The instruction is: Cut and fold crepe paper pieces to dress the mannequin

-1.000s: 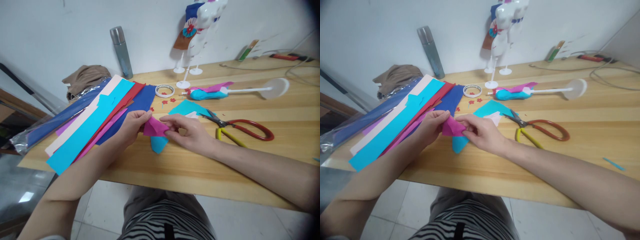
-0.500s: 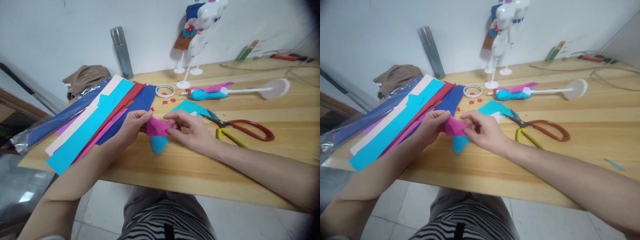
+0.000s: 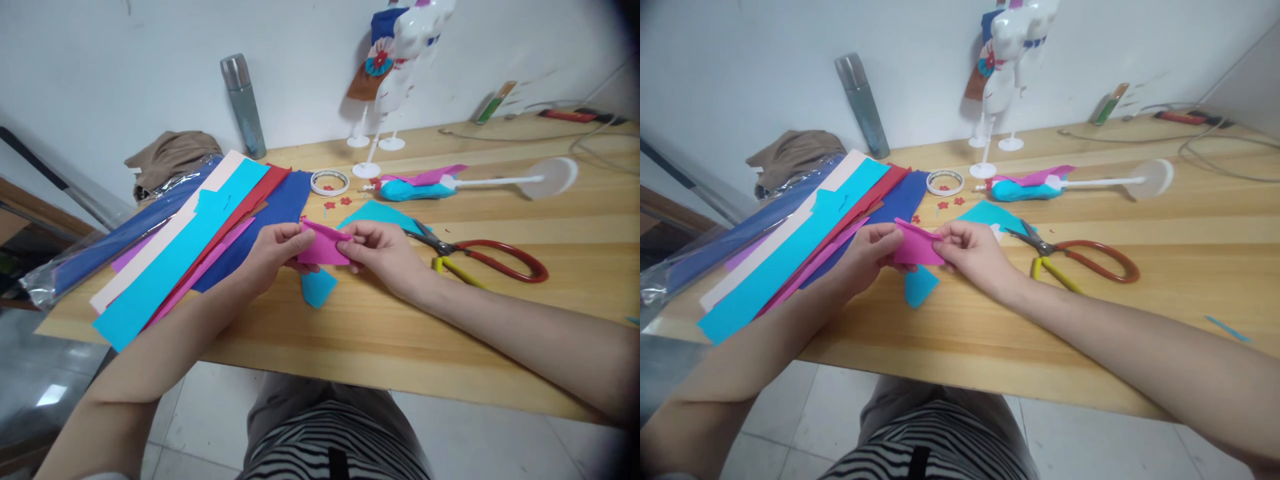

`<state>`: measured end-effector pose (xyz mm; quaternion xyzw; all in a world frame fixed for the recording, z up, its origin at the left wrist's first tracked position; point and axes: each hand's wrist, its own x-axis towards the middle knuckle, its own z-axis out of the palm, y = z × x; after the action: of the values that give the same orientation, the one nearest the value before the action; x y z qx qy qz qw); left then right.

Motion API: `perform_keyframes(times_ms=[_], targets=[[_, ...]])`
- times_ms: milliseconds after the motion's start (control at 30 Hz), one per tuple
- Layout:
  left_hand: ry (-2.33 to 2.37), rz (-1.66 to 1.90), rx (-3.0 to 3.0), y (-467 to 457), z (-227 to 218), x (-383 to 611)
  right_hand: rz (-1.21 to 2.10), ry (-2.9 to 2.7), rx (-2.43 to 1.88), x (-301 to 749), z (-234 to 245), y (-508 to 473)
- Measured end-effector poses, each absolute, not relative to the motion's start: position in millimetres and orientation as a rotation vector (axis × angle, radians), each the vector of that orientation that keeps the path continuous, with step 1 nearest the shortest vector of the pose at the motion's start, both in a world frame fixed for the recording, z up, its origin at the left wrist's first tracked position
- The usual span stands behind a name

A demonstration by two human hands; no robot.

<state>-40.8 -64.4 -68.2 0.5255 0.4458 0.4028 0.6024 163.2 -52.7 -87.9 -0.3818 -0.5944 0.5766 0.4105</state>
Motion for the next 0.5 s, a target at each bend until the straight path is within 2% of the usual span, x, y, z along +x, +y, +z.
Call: perform_keyframes(times_ms=[200,500], targets=[[1.061,1.020,1.145,-64.1,-69.2,-39.6,1.545,-1.491,-0.928,164.7,-90.7,-53.6],[1.042,1.002,1.187,-65.9,-67.2,-38.0,1.510,-1.386,-0.950,162.7,-90.8,-52.8]])
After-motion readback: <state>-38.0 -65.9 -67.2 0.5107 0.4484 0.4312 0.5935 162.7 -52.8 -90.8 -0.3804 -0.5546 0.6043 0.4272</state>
